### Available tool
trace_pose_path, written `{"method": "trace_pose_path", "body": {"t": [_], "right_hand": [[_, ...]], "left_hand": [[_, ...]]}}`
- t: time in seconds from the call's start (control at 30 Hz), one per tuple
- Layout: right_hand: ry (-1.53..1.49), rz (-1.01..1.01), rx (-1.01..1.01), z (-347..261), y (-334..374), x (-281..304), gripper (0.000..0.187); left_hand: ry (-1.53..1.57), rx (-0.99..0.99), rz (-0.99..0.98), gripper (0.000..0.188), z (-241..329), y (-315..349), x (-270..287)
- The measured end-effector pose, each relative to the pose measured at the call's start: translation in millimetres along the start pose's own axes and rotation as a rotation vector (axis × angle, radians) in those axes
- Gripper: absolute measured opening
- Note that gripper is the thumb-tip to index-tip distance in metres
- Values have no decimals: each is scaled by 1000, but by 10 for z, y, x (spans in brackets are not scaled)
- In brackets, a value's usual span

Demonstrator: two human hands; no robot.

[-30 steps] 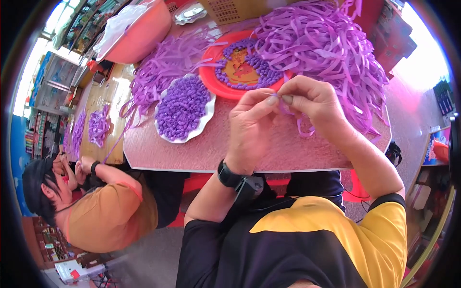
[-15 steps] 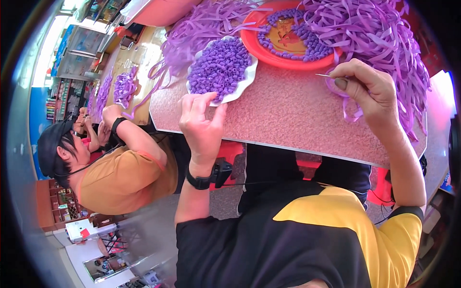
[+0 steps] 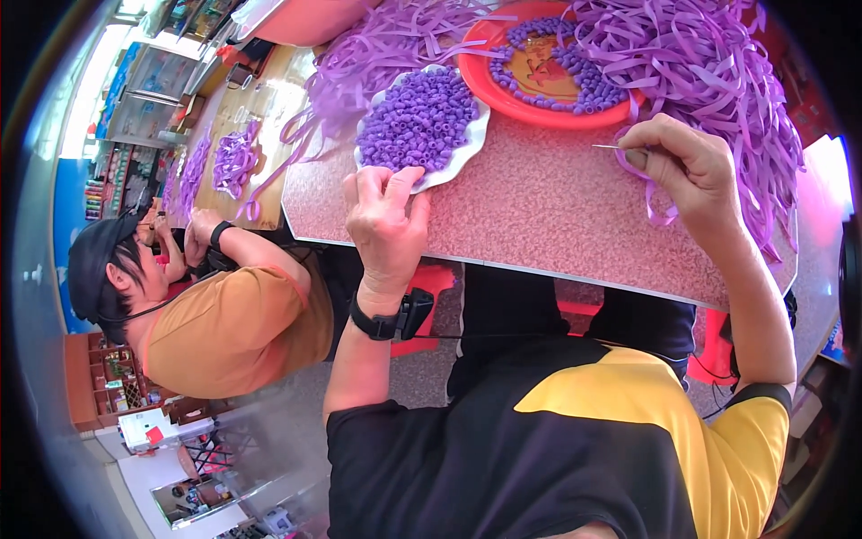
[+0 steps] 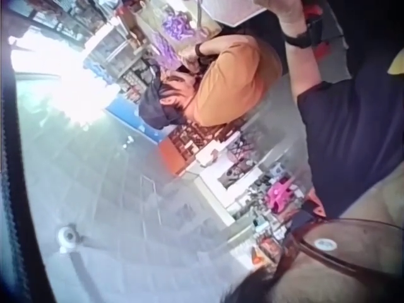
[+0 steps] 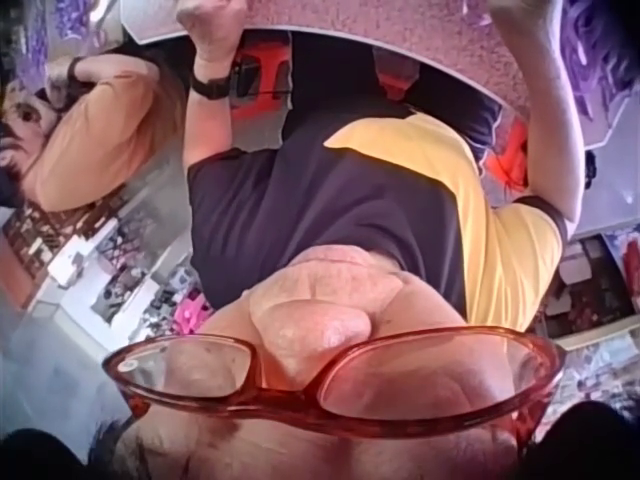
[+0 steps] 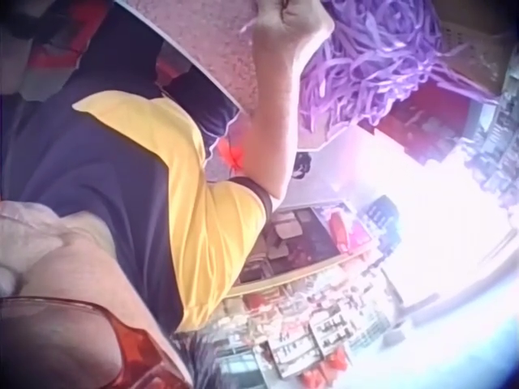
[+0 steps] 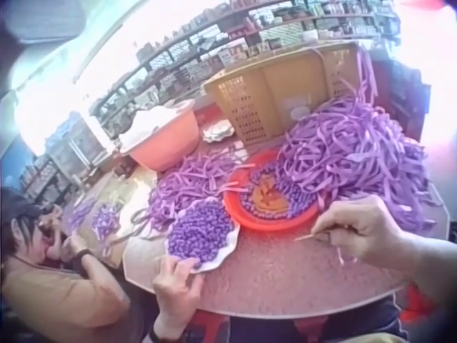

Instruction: Tying individual purple ribbon strips onto a circular ring base at a factory assembly table.

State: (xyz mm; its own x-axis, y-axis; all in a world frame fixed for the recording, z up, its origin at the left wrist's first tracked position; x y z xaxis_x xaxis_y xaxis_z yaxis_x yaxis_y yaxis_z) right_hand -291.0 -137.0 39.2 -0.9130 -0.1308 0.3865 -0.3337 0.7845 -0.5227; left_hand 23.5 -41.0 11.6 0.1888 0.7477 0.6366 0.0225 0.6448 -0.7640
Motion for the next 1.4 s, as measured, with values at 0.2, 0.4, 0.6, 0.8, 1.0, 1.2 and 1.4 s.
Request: {"method": "trace_pose_path", "body": {"t": [0.2, 0.4, 0.6, 0.8, 1.0, 1.2, 1.4], "right_hand": [[0, -18, 37, -11, -9, 7, 10], [-5, -15, 56, -26, -5, 3, 11], [-5, -29, 59, -15, 9, -1, 12], [-30, -21, 113, -27, -6, -27, 18], [-24, -103, 179, -122, 44, -112, 33], [-5, -57, 144, -90, 57, -126, 30], [42, -24, 148, -80, 65, -114, 32]], "left_hand": [[3, 9, -3, 30, -5, -11, -22], [57, 31, 14, 30, -18, 34, 4], [188, 48, 21, 30, -71, 68, 23], [464, 217, 78, 22, 49, 37, 24], [1364, 849, -137, 19, 608, -137, -241], [1681, 1166, -285, 23, 994, -158, -468], [1748, 1215, -330, 23, 1069, -174, -511]]}}
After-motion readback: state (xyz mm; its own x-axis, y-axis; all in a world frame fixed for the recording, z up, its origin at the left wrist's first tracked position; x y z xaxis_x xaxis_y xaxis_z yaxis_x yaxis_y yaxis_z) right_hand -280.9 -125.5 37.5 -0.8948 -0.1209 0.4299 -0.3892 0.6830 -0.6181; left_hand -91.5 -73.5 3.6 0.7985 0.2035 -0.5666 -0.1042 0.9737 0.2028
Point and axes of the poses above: each hand's wrist, its own y-axis away from the middle knuckle, its own x-axis out of the back of the hand, z = x × y, the point moved 3 cm from there along -y, towards the middle knuckle, and after that the axes turned 10 degrees about z, right-handed, at the moved point
